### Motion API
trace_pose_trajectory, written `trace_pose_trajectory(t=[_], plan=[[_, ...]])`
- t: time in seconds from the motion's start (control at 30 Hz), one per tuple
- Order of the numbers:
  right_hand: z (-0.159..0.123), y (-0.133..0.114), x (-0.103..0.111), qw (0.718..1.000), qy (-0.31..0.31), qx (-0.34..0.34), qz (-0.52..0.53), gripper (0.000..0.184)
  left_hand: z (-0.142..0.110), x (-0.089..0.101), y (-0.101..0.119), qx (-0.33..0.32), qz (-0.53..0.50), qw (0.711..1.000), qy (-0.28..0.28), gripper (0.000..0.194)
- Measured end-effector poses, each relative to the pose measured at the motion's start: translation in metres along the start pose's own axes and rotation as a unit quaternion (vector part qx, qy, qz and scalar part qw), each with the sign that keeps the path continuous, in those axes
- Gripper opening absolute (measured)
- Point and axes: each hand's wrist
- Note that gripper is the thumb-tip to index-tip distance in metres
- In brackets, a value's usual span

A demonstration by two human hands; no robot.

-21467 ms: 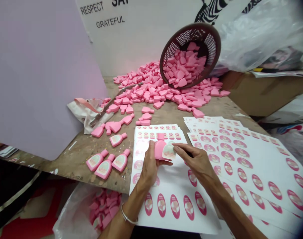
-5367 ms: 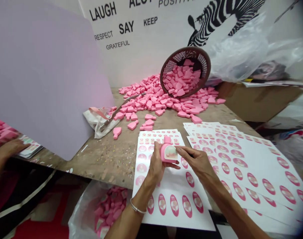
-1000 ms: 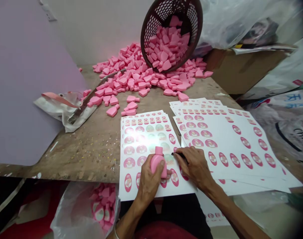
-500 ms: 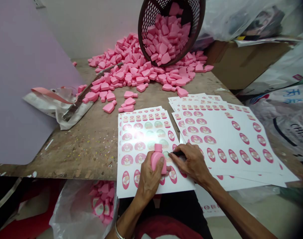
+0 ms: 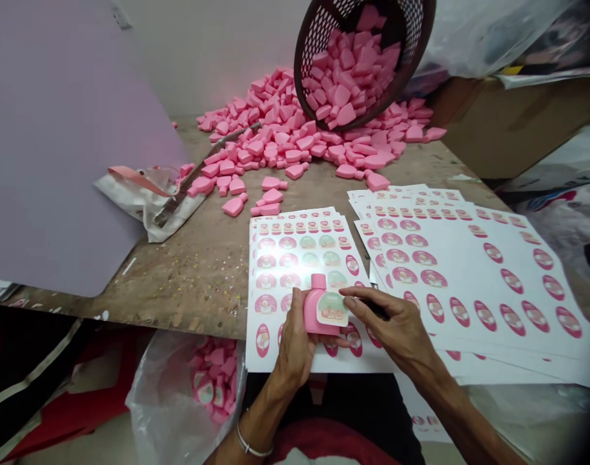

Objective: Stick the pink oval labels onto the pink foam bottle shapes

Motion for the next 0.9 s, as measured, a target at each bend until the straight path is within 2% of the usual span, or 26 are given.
trace_pose_trajectory(t=[0.3,0.6,0.9], plan=[[0.000,-0.005,-0.011,1.000,-0.010,0.020,0.003,0.026,-0.002,0.001,0.003,-0.011,-0.015,0.999,-0.028,0.061],[-0.001,-0.003,-0.013,0.999,-0.022,0.027,-0.024,0.024,-0.003,0.000,0.005,-0.013,0.000,1.000,-0.026,0.063],[-0.002,0.000,-0.014,0.997,-0.023,0.055,-0.040,0.024,-0.004,0.001,0.005,-0.015,-0.014,1.000,-0.018,0.056]])
Point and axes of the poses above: each hand's wrist, its own z-axis towards the middle knuckle, its own x-axis out of the back of the hand, y = z × x, and after that the axes turned 2 degrees about z, right-handed
